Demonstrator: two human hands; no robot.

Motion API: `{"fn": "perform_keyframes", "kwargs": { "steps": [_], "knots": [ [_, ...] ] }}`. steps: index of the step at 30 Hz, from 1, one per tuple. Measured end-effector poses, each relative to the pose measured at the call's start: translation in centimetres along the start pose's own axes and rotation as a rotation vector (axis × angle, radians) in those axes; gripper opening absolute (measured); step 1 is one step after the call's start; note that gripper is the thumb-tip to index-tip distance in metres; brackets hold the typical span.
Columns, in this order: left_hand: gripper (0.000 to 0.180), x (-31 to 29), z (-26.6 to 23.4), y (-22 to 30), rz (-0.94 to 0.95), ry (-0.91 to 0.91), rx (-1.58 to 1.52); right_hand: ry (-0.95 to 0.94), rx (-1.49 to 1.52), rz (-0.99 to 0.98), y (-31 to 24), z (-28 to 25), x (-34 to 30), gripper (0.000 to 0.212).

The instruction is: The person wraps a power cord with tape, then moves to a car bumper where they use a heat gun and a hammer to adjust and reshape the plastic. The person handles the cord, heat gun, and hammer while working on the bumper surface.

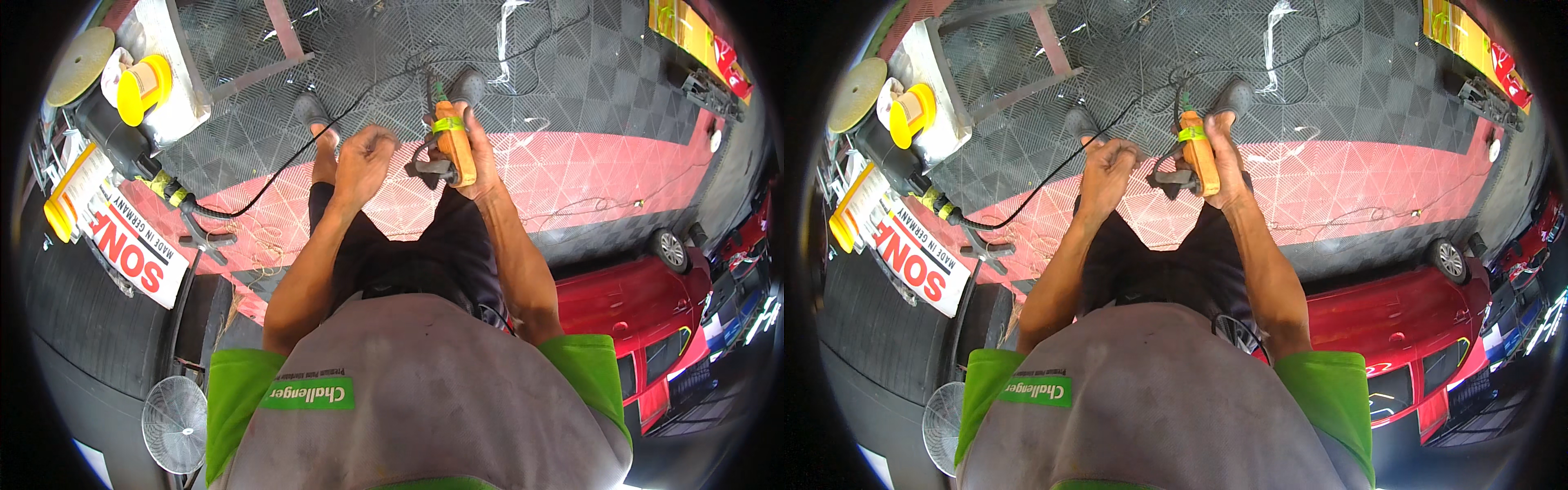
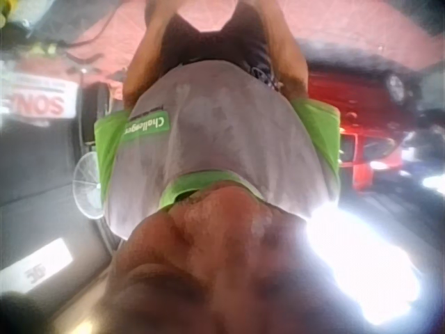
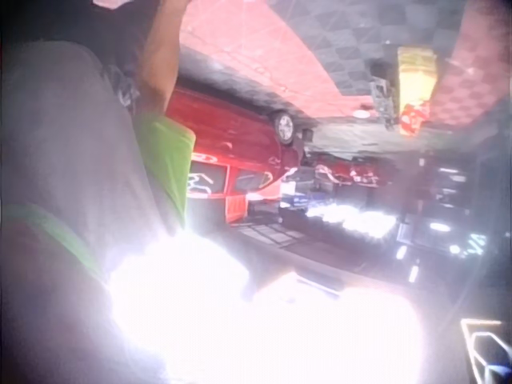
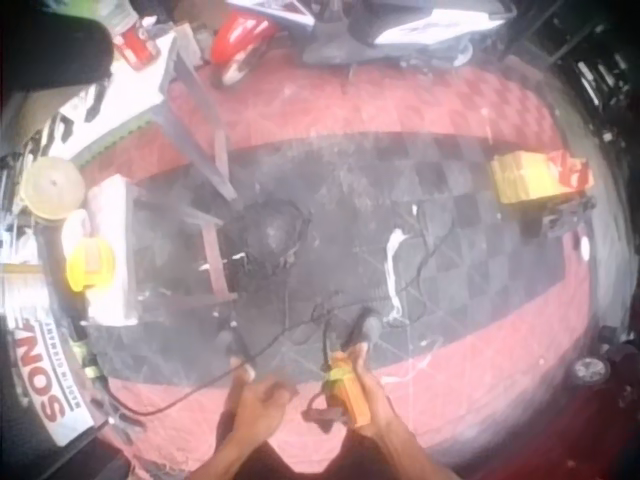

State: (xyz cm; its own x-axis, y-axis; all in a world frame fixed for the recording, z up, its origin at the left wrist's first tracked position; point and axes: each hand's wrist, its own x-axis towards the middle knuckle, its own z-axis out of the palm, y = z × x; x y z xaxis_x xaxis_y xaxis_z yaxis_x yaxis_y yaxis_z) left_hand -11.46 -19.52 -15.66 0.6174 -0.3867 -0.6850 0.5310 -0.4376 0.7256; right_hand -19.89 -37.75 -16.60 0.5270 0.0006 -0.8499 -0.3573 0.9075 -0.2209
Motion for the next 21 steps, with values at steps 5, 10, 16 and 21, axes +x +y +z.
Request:
{"fn": "perform_keyframes", "kwargs": {
  "steps": [5,10,16,21],
  "knots": [
    [0.030,-0.5,0.4,0.7,-0.160,-0.089,-0.293,-0.300,0.105,0.104,0.6,-2.9,0.8,0.066],
    [0.032,-1.6,2.2,0.3,-0.212,-0.298,-0.378,-0.093,0.036,0.034,1.9,-2.8,0.7,0.056],
    [0.036,-2.5,3.1,-1.3,-0.088,-0.228,-0.126,0.072,-0.185,0.218,0.8,0.5,-1.3,0.055],
    [0.057,-4.6,2.3,3.0,-0.211,-0.181,-0.190,0.068,-0.265,0.155,1.7,-2.4,-0.6,0.056]
  ]
}}
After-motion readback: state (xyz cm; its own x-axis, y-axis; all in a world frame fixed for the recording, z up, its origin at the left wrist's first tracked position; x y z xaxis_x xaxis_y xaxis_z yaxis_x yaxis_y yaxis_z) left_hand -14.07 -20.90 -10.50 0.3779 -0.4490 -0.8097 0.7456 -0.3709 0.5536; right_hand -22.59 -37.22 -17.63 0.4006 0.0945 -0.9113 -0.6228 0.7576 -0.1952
